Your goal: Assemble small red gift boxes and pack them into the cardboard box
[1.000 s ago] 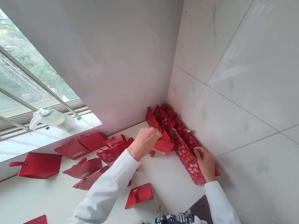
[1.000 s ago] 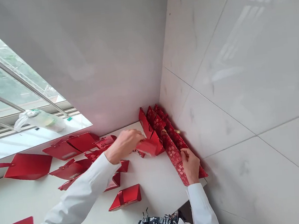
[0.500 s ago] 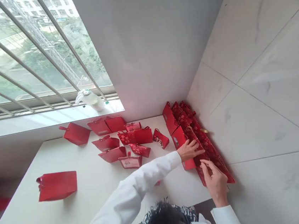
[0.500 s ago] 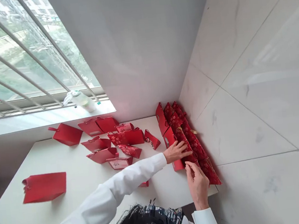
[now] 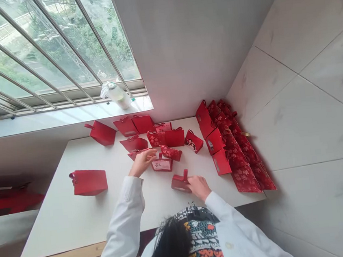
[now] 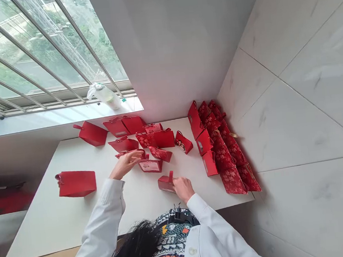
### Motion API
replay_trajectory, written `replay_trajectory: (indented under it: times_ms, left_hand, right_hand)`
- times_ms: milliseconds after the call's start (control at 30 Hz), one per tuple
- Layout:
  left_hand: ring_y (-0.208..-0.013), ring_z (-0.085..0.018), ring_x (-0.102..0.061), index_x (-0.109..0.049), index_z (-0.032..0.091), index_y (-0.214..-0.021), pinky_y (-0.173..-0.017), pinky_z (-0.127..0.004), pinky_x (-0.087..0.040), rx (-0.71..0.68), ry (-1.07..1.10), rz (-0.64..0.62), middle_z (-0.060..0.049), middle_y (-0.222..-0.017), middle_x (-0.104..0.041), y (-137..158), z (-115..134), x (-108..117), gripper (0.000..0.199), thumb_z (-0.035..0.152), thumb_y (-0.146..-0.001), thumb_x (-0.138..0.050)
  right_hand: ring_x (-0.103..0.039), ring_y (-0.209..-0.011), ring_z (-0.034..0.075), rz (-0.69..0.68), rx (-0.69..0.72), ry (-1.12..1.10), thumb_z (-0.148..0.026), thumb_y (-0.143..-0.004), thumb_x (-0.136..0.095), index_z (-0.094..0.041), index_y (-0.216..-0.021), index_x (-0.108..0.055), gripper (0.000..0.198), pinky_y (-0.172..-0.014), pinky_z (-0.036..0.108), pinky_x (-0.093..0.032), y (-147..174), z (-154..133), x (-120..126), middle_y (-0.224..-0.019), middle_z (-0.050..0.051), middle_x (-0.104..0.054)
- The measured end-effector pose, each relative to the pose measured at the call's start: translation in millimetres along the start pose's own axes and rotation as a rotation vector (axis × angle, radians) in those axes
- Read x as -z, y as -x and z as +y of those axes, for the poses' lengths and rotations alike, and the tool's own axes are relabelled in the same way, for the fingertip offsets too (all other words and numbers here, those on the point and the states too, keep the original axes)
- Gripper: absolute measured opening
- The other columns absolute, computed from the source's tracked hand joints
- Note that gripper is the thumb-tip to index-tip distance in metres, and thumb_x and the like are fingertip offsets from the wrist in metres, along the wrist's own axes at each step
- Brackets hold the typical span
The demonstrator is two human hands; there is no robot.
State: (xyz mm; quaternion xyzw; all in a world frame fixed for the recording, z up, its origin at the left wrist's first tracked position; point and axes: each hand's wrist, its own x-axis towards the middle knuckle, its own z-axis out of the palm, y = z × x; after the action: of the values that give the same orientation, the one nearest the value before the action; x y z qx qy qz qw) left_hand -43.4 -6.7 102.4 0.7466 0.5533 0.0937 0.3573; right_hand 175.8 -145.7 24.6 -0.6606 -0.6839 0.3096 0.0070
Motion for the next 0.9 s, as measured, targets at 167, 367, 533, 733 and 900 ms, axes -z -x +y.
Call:
replay_trajectory:
  times_ms: [167,367,533,733,900]
  left_hand:
    - [-0.089,-0.02,-0.068,-0.061,0.016,-0.112,-0.076,-0.027,-0.054,0.106,0.029,-0.12,-0.009,-0.106,-0.069,23.1,-27.7,-40.5,0.042,0.039,-0.08,-0.046]
    - [-0.086,-0.022,-0.069,-0.061,0.015,-0.108,-0.08,-0.03,-0.052,0.148,-0.113,-0.229,-0.011,-0.103,-0.07,18.9,-42.8,-67.2,0.035,0.028,-0.079,-0.045]
    - [-0.089,-0.018,-0.067,-0.06,0.019,-0.108,-0.085,-0.027,-0.049,0.074,-0.176,-0.313,-0.007,-0.109,-0.068,13.1,-33.2,-80.6,0.031,0.021,-0.081,-0.047]
    - [-0.102,-0.02,-0.061,-0.059,0.017,-0.113,-0.091,-0.029,-0.045,0.017,-0.235,-0.339,-0.009,-0.115,-0.064,17.3,-15.9,-91.0,0.033,0.014,-0.083,-0.047]
    - [-0.11,-0.023,-0.057,-0.058,0.017,-0.117,-0.096,-0.033,-0.041,0.034,-0.277,-0.401,-0.011,-0.117,-0.062,33.1,-12.9,-100.2,0.037,0.012,-0.081,-0.051]
  right_hand:
    - [-0.065,-0.077,0.018,0.035,-0.229,-0.004,-0.035,-0.088,-0.05,-0.019,-0.077,-0.067,0.026,-0.062,0.023,-0.038,49.6,50.7,14.3,-0.078,0.006,-0.07]
    - [-0.066,-0.078,0.022,0.148,-0.656,0.042,-0.032,-0.092,-0.045,-0.015,-0.079,-0.065,0.029,-0.062,0.026,-0.039,117.6,88.1,12.4,-0.081,0.012,-0.069]
    - [-0.066,-0.082,0.026,0.222,-0.885,0.059,-0.032,-0.094,-0.038,-0.011,-0.092,-0.064,0.033,-0.064,0.03,-0.042,109.3,113.9,7.9,-0.088,0.018,-0.069]
    - [-0.066,-0.08,0.027,0.312,-0.904,0.036,-0.033,-0.094,-0.035,-0.012,-0.099,-0.061,0.034,-0.062,0.032,-0.046,93.5,124.7,5.9,-0.088,0.016,-0.068]
    - [-0.057,-0.101,0.036,0.735,-0.736,0.164,-0.046,-0.087,-0.042,-0.003,-0.126,-0.044,0.057,-0.077,0.043,-0.047,106.4,106.5,-4.1,-0.113,0.026,-0.056]
